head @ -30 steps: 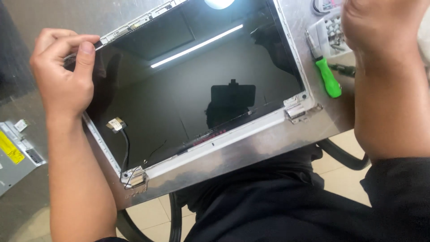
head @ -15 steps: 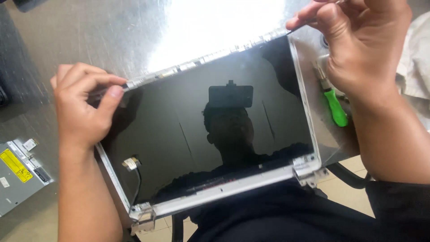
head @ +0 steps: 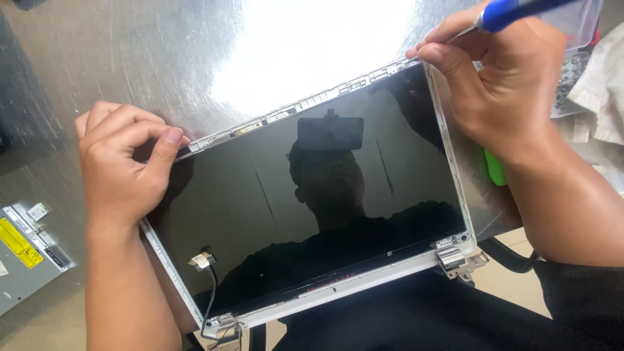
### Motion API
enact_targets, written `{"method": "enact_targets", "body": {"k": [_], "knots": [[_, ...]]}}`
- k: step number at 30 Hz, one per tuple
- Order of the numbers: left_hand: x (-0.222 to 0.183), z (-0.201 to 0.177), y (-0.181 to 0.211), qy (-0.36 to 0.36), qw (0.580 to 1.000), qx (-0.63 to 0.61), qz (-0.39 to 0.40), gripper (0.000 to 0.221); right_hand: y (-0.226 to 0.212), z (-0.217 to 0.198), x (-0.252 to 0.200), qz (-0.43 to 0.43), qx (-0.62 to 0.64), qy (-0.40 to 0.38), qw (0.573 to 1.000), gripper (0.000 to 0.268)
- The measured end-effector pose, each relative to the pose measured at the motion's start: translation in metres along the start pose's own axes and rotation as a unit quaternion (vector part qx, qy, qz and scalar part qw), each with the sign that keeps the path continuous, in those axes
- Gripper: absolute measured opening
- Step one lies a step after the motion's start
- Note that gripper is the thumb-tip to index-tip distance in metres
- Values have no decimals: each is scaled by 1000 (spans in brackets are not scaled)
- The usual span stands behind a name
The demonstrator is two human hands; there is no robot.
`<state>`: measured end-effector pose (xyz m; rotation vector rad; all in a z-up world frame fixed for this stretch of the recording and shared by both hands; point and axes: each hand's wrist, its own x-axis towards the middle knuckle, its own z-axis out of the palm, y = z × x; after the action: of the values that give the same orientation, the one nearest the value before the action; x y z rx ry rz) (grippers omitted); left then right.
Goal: Removing screws and disassembling a laptop screen assembly at a repair bench.
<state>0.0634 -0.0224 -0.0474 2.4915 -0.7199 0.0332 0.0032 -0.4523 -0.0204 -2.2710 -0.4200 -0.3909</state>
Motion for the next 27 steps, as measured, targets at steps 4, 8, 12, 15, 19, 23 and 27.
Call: {"method": "enact_targets", "body": {"k": [4,8,12,15,19,23,27], "knots": [[0,-1,0,-4,1000,3,4,29,7,0,-4,19,-58,7,998,15],[0,0,0,-4,1000,6,-2,29,10,1,-4,12,-45,7,999,14],[0,0,1,-6,1000,6,-2,29,13,2,-6,28,-41,14,999,12],[1,0,1,-5,1000,5,-4,29,11,3,-4,20,-27,12,999,12],[1,0,2,-4,1000,6,-5,28,17,4,-6,6,-38,11,999,12],[2,1,0,0,1000,11,6,28,24,5,-6,0,-74,20,997,18],[4,0,0,-7,1000,16,1,30,23,5,-1,2,-105,3,994,19]]}}
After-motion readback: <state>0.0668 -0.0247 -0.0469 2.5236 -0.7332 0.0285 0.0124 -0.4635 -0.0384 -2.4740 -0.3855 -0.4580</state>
